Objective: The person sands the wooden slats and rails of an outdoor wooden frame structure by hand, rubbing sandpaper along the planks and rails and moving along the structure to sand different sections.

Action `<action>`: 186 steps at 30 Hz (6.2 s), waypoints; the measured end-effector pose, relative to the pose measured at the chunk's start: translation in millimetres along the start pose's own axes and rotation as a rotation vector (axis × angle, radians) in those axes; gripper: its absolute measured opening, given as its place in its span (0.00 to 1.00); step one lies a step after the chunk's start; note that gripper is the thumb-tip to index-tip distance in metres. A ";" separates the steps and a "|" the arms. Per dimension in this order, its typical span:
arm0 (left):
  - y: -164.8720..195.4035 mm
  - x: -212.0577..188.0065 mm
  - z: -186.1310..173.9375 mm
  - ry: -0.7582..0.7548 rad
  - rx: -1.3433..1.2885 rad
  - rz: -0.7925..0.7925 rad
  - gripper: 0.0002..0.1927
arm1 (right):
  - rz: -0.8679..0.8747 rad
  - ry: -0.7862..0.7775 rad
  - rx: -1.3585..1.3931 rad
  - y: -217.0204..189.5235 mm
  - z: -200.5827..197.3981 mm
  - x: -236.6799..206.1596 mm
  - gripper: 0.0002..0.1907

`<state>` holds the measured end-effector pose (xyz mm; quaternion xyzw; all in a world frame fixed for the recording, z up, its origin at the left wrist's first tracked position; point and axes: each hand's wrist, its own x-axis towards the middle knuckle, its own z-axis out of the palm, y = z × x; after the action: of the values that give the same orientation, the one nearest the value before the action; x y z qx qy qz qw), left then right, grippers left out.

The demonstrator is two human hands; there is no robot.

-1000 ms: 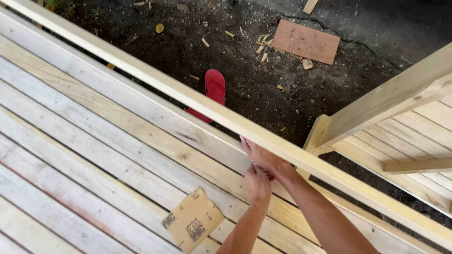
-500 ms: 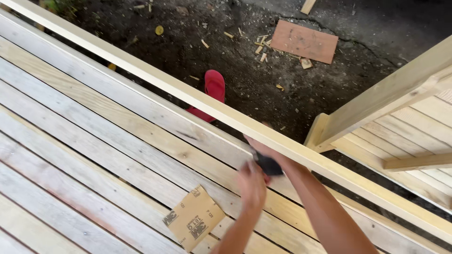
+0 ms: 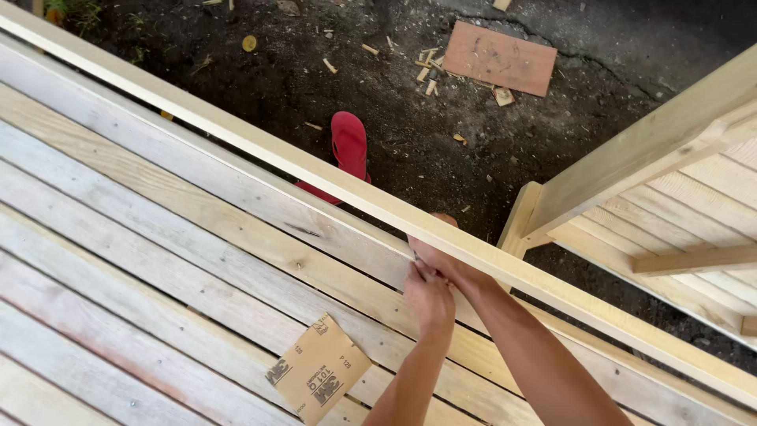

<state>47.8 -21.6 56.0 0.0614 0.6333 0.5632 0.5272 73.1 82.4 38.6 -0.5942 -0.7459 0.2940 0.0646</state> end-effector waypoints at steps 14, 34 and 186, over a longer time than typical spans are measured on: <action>-10.2 -59.4 -7.4 -0.177 0.278 -0.038 0.22 | -0.178 0.062 -0.141 69.6 -10.8 -47.4 0.23; 6.0 -23.8 25.8 0.142 0.454 0.254 0.20 | -0.147 0.140 -0.079 43.9 4.1 23.5 0.26; -29.7 -96.3 5.5 -0.371 0.493 0.112 0.14 | -0.250 -0.035 -0.085 91.2 -39.5 -58.5 0.14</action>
<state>109.2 -93.4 91.6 0.3239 0.6392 0.4002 0.5713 184.8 53.7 38.8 -0.4934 -0.8270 0.2622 0.0624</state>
